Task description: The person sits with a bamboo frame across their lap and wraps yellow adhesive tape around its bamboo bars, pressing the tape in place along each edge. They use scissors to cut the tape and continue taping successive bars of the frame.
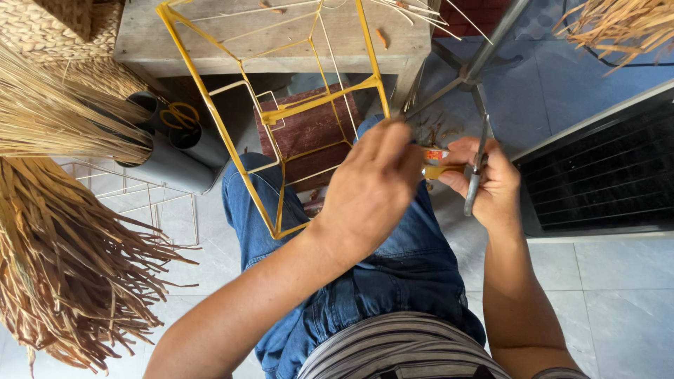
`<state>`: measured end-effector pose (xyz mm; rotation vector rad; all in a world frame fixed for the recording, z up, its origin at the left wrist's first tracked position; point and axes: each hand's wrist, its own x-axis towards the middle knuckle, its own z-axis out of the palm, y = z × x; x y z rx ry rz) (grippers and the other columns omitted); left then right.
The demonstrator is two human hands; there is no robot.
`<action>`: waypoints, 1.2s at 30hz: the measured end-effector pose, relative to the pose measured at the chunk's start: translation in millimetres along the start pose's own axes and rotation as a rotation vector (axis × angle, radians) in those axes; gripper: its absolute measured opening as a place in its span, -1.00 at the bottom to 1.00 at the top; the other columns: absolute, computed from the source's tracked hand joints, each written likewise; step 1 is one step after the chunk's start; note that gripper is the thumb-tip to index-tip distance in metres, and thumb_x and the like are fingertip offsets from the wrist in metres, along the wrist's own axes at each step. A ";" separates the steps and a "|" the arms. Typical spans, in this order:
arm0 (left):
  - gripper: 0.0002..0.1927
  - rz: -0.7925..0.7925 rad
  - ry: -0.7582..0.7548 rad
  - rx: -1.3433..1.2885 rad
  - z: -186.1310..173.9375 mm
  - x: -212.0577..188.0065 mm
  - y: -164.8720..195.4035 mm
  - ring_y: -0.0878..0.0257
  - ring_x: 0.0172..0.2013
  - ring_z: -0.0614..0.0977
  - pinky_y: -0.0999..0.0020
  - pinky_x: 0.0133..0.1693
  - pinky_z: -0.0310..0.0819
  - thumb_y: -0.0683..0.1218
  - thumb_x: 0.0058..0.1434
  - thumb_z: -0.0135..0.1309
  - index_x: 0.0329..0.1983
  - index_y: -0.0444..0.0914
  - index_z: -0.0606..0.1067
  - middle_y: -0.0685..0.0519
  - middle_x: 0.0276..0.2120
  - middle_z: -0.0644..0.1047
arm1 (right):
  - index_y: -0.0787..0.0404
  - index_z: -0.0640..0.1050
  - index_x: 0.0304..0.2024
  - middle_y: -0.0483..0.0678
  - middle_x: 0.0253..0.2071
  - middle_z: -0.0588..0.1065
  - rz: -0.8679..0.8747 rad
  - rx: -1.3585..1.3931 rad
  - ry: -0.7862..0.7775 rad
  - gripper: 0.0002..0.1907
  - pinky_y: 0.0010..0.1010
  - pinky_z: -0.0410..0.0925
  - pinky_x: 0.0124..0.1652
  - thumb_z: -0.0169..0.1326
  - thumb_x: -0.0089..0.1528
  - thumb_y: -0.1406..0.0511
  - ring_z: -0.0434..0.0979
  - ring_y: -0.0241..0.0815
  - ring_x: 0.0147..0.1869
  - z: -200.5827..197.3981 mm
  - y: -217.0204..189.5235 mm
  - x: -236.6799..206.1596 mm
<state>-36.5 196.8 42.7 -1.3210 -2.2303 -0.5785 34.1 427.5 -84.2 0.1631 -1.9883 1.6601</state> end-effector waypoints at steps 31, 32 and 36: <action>-0.86 -0.064 -0.822 -0.106 47.8 85.3 -7.9 0.04 -0.07 0.68 0.10 -0.14 0.55 -0.13 0.13 0.25 -0.23 -0.18 0.65 -0.02 -0.23 0.66 | 0.44 0.33 0.20 -0.14 -0.55 0.44 0.638 0.283 -0.387 -0.12 -0.60 0.26 -0.59 0.30 0.10 -0.05 0.40 -0.38 -0.59 11.4 -8.8 -95.3; -0.85 -0.069 -0.833 -0.109 47.4 85.4 -8.0 0.04 -0.07 0.68 0.09 -0.12 0.54 -0.12 0.12 0.26 -0.23 -0.18 0.64 -0.02 -0.24 0.67 | 0.47 0.36 0.18 -0.16 -0.56 0.43 0.602 0.280 -0.388 -0.14 -0.62 0.25 -0.58 0.27 0.12 -0.06 0.41 -0.40 -0.59 13.2 -8.7 -91.5; -0.82 -0.070 -0.850 -0.118 48.1 83.9 -8.5 0.06 -0.05 0.66 0.06 -0.08 0.50 -0.10 0.07 0.29 -0.23 -0.17 0.64 0.01 -0.24 0.66 | 0.52 0.42 0.12 -0.20 -0.65 0.39 0.576 0.313 -0.364 -0.22 -0.68 0.16 -0.66 0.21 0.16 -0.02 0.37 -0.41 -0.68 22.1 -2.8 -80.1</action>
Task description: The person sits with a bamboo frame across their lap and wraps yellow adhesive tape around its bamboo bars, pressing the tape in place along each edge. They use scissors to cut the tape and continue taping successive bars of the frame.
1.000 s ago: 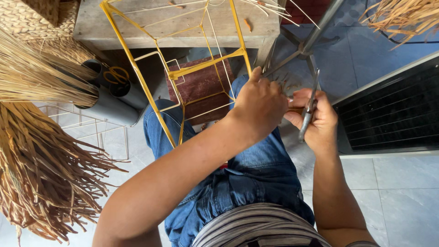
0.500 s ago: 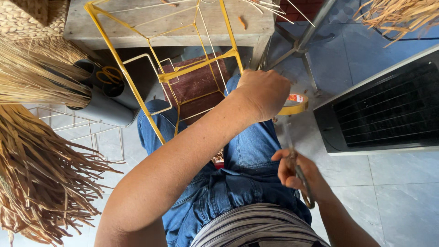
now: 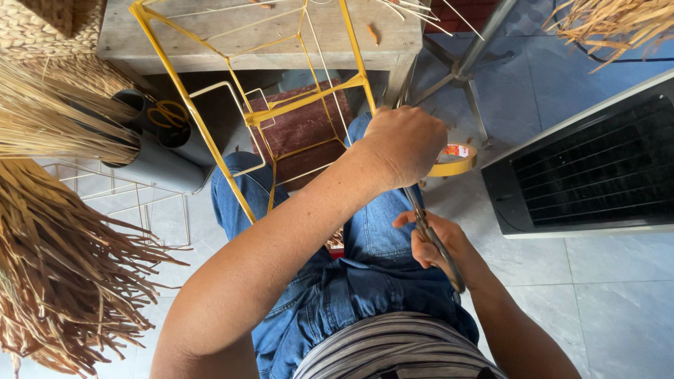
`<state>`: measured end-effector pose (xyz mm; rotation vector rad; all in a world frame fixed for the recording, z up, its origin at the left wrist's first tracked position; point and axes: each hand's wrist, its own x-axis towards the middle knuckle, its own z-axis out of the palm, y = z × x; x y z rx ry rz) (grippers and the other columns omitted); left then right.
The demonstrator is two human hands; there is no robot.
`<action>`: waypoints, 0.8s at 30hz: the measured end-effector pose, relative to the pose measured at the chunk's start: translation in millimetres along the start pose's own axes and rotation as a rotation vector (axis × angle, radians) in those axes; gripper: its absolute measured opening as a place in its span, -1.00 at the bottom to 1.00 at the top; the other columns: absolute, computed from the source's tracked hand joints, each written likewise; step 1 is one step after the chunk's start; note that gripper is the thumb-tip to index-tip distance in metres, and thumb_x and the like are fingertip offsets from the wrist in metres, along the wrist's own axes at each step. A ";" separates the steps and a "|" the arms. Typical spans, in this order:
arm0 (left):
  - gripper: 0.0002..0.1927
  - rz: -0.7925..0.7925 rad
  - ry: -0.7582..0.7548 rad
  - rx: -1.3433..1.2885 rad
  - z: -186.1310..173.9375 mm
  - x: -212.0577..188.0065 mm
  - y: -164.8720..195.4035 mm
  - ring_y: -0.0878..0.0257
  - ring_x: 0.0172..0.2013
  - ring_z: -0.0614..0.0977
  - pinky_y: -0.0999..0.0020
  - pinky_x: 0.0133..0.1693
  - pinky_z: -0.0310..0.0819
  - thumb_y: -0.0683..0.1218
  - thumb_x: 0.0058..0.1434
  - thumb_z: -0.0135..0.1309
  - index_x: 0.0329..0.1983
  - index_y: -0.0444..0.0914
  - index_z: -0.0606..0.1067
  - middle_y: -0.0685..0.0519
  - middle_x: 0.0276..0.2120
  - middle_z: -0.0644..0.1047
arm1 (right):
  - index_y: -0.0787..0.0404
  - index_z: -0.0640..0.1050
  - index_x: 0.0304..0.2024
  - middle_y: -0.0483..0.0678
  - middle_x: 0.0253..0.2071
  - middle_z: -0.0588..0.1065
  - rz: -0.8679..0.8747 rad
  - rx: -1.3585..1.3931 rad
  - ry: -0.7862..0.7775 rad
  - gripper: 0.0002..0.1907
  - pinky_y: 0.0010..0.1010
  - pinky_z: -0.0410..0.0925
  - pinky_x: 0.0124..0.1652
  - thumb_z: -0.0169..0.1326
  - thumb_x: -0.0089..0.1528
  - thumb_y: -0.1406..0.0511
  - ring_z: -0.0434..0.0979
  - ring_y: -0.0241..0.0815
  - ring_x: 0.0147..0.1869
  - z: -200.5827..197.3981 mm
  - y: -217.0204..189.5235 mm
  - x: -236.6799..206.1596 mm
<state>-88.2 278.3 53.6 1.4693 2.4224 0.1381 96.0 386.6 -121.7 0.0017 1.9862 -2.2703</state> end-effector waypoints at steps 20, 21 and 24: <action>-0.90 0.220 1.000 -1.310 -18.1 -140.9 -66.1 0.45 -0.27 0.51 0.54 -0.14 0.48 -0.24 0.56 0.16 0.05 -0.36 0.50 0.13 -0.24 0.53 | 0.28 0.32 0.16 0.13 -0.01 0.55 -0.579 -0.098 0.464 -0.66 -0.35 0.48 0.14 0.04 0.38 0.55 0.63 -0.14 0.10 50.5 -40.8 46.6; -0.90 0.171 1.054 -1.311 -16.3 -156.6 -67.6 0.43 -0.28 0.52 0.52 -0.17 0.50 -0.24 0.55 0.16 0.02 -0.37 0.49 0.11 -0.21 0.54 | 0.29 0.33 0.15 0.14 -0.04 0.55 -0.559 -0.142 0.452 -0.68 -0.35 0.48 0.10 0.04 0.39 0.55 0.63 -0.14 0.06 55.2 -37.4 53.7; -0.88 0.072 1.209 -1.332 -3.2 -191.6 -71.1 0.37 -0.26 0.58 0.48 -0.17 0.53 -0.26 0.52 0.15 0.05 -0.37 0.48 0.02 -0.13 0.58 | 0.31 0.29 0.16 0.13 -0.11 0.55 -0.527 -0.187 0.412 -0.68 -0.35 0.51 0.00 0.01 0.39 0.53 0.62 -0.15 -0.05 60.6 -27.6 62.0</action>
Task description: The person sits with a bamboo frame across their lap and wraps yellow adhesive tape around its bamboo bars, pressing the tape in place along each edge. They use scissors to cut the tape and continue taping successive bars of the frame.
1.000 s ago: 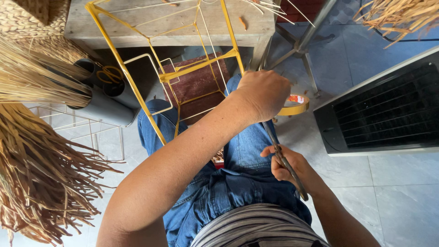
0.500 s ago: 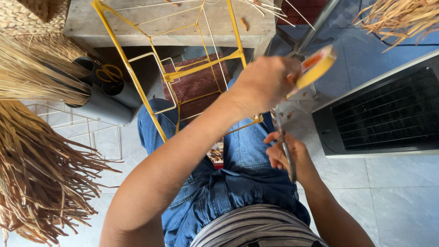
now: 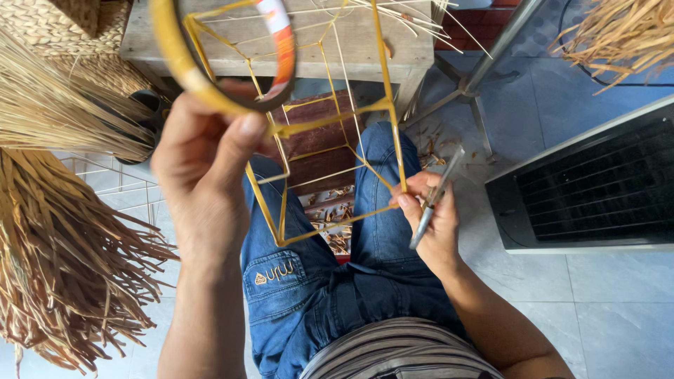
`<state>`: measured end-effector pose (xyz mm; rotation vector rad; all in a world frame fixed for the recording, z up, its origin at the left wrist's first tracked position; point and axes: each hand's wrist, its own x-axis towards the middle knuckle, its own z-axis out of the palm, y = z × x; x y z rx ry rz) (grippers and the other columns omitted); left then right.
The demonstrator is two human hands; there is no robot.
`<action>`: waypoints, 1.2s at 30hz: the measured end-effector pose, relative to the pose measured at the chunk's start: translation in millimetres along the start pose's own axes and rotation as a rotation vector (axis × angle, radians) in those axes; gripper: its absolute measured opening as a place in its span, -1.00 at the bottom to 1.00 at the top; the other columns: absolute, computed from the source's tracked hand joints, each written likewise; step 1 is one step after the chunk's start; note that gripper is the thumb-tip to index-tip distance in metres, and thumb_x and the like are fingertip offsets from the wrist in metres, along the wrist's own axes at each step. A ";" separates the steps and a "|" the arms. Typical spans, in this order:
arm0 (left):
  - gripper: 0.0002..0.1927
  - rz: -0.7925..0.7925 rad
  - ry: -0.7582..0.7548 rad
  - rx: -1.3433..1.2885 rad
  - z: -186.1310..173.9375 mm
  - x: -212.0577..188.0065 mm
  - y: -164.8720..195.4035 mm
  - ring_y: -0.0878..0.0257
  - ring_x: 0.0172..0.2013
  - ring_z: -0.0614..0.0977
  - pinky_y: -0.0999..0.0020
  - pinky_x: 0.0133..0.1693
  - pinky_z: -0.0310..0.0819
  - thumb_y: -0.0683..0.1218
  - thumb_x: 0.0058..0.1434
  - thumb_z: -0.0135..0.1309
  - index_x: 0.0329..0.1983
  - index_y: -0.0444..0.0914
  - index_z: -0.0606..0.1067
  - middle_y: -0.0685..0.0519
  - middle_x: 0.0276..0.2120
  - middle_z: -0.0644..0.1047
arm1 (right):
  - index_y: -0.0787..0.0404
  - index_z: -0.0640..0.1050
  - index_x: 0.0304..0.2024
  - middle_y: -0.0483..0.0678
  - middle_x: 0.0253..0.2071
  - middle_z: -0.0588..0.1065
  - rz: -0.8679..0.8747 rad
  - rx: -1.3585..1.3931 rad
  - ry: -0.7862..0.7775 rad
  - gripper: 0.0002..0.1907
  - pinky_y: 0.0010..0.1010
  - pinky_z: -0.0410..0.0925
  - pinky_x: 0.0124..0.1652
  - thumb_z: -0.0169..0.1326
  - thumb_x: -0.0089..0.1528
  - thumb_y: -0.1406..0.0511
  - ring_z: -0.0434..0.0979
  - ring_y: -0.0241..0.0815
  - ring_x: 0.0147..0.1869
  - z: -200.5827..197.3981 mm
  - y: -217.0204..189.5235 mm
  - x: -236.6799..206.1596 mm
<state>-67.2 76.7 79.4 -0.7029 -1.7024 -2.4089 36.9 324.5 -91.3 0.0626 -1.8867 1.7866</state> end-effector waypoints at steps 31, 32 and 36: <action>-0.87 -0.631 0.357 -0.287 -32.1 -114.7 -129.9 0.49 -0.52 0.42 0.56 -0.51 0.27 -0.15 0.42 0.00 -0.05 -0.30 0.45 0.14 -0.38 0.50 | 0.23 0.34 0.29 0.34 0.14 0.53 0.409 0.275 -0.230 -0.35 -0.15 0.50 0.01 -0.04 0.36 -0.08 0.64 0.13 0.12 -7.3 -21.1 198.6; -0.86 -0.601 0.372 -0.296 -33.9 -114.7 -132.9 0.50 -0.54 0.39 0.56 -0.53 0.25 -0.15 0.40 0.02 -0.04 -0.29 0.47 0.16 -0.41 0.47 | 0.22 0.36 0.28 0.33 0.12 0.55 0.477 0.237 -0.257 -0.32 -0.17 0.51 0.00 -0.08 0.34 -0.12 0.66 0.11 0.09 1.3 -20.2 201.9; -0.87 -0.567 0.398 -0.307 -40.3 -112.7 -146.1 0.49 -0.48 0.45 0.54 -0.43 0.38 -0.15 0.38 0.06 -0.05 -0.27 0.49 0.17 -0.38 0.47 | 0.22 0.36 0.24 0.34 0.12 0.55 0.517 0.264 -0.429 -0.36 -0.15 0.48 0.01 0.03 0.30 -0.07 0.64 0.09 0.11 31.3 -18.7 190.0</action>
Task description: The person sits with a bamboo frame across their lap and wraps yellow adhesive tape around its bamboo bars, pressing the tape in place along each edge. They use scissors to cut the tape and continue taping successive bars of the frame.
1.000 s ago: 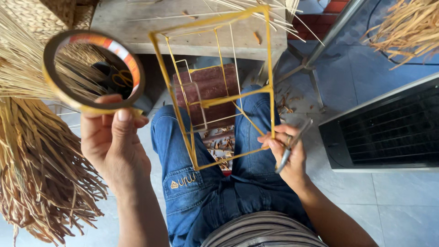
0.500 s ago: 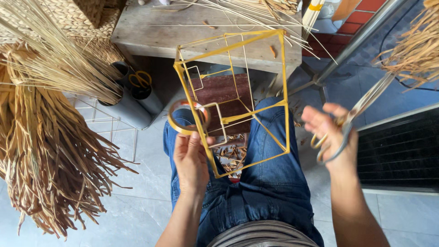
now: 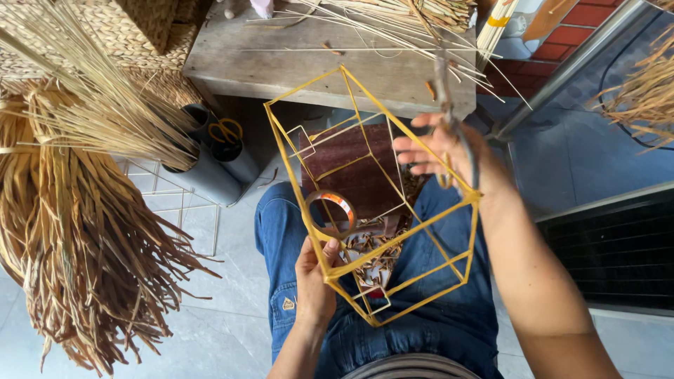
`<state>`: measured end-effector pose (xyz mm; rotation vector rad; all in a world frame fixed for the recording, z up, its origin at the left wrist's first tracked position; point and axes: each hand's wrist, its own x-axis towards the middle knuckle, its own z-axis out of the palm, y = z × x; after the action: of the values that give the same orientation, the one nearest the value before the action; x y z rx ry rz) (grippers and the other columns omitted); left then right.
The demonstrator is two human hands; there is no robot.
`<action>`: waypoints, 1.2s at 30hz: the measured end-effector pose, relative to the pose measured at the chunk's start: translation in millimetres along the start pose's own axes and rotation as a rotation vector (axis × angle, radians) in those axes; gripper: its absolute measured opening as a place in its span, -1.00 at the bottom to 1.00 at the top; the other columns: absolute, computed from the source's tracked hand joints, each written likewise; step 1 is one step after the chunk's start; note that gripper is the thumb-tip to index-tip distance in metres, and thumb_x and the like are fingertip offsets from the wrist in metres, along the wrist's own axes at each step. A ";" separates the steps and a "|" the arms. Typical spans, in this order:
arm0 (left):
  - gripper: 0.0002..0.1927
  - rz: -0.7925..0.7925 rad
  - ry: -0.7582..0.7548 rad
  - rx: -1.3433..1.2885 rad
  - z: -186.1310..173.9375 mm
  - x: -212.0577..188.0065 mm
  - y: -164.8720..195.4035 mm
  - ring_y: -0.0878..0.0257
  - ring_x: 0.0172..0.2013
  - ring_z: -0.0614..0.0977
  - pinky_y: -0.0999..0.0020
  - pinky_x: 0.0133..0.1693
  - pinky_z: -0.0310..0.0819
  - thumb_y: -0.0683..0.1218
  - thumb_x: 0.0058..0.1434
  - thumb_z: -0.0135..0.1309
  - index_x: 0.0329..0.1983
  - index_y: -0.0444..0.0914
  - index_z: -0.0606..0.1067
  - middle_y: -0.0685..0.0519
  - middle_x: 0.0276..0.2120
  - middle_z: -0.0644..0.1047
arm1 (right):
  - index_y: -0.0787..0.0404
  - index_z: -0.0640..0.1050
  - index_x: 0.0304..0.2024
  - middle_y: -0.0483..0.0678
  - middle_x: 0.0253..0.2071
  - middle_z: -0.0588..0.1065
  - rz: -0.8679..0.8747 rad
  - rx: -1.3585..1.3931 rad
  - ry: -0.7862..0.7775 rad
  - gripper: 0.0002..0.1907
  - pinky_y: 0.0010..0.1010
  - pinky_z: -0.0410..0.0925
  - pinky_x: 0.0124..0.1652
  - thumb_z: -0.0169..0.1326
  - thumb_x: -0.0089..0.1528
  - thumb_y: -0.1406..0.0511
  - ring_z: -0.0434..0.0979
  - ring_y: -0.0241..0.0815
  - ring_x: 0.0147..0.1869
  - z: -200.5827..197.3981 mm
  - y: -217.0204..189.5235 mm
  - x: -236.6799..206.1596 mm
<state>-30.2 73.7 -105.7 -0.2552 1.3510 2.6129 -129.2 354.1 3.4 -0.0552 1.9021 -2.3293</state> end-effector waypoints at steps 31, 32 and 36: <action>-0.82 0.092 0.163 -0.207 -22.9 28.9 1.5 0.28 -0.49 0.57 0.35 -0.34 0.56 -0.15 0.39 0.01 0.03 -0.25 0.43 0.01 -0.22 0.60 | 0.34 0.26 0.31 0.23 0.21 0.52 -0.586 -0.532 -0.126 -0.60 -0.25 0.44 0.19 -0.14 0.42 0.46 0.64 0.02 0.19 11.2 94.9 -45.8; -0.82 0.094 0.148 -0.220 -19.9 27.0 -4.9 0.29 -0.51 0.56 0.35 -0.36 0.55 -0.14 0.39 0.01 0.03 -0.25 0.43 0.01 -0.23 0.60 | 0.35 0.26 0.31 0.23 0.20 0.52 -0.586 -0.573 -0.101 -0.59 -0.27 0.45 0.16 -0.13 0.41 0.46 0.65 0.00 0.17 3.9 100.8 -52.5; -0.84 0.080 0.086 -0.164 -9.1 18.7 -23.9 0.32 -0.52 0.53 0.42 -0.40 0.48 -0.14 0.44 0.01 0.04 -0.26 0.43 0.01 -0.27 0.58 | 0.36 0.30 0.24 0.22 0.14 0.55 -0.508 -0.575 0.039 -0.62 -0.32 0.46 0.07 -0.11 0.36 0.48 0.67 -0.01 0.10 -13.6 124.1 -73.4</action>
<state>-41.8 81.4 -134.2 -0.3479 1.1967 2.8143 -48.0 352.4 -116.5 -0.6162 2.7736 -1.9320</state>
